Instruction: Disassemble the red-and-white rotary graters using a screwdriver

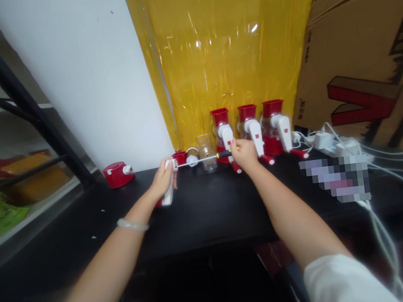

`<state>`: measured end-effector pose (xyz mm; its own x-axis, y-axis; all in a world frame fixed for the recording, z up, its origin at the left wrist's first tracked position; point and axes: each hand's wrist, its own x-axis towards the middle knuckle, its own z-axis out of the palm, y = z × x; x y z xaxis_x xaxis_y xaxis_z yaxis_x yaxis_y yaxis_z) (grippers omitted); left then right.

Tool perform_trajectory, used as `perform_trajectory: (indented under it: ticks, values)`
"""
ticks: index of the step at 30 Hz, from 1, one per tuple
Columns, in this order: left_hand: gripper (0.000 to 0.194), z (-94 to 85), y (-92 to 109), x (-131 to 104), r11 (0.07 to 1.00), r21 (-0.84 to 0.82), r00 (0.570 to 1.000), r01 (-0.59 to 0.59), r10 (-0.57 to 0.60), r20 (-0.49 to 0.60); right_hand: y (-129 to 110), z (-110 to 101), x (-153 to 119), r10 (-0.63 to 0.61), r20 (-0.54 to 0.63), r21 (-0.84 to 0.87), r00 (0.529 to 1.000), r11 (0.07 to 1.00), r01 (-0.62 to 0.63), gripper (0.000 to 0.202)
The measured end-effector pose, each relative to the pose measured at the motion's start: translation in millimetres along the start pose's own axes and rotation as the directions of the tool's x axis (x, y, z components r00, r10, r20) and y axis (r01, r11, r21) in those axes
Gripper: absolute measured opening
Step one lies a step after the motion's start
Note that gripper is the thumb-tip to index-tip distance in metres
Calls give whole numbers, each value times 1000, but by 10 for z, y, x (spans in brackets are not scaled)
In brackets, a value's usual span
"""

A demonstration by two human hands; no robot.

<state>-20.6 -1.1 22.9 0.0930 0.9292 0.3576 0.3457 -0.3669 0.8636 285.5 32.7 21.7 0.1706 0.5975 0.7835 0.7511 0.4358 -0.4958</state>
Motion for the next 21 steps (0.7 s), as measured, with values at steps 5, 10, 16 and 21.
perform_trajectory:
  ticks: [5, 10, 16, 21]
  values:
    - [32, 11, -43, 15, 998, -58, 1000, 12, -10, 23, -28, -27, -4, -79, -42, 7, 996, 997, 79, 41]
    - [32, 15, -100, 36, 995, -100, 999, 13, -9, 40, -83, -73, -2, -107, -40, -34, 993, 994, 106, 39]
    - [33, 20, -145, 72, 980, -176, 993, 96, -83, 81, -133, -122, 4, -196, -69, -61, 978, 980, 192, 36]
    - [36, 21, -136, 78, 963, -209, 982, 172, -150, 114, -149, -142, 8, -229, -90, -93, 969, 971, 221, 35]
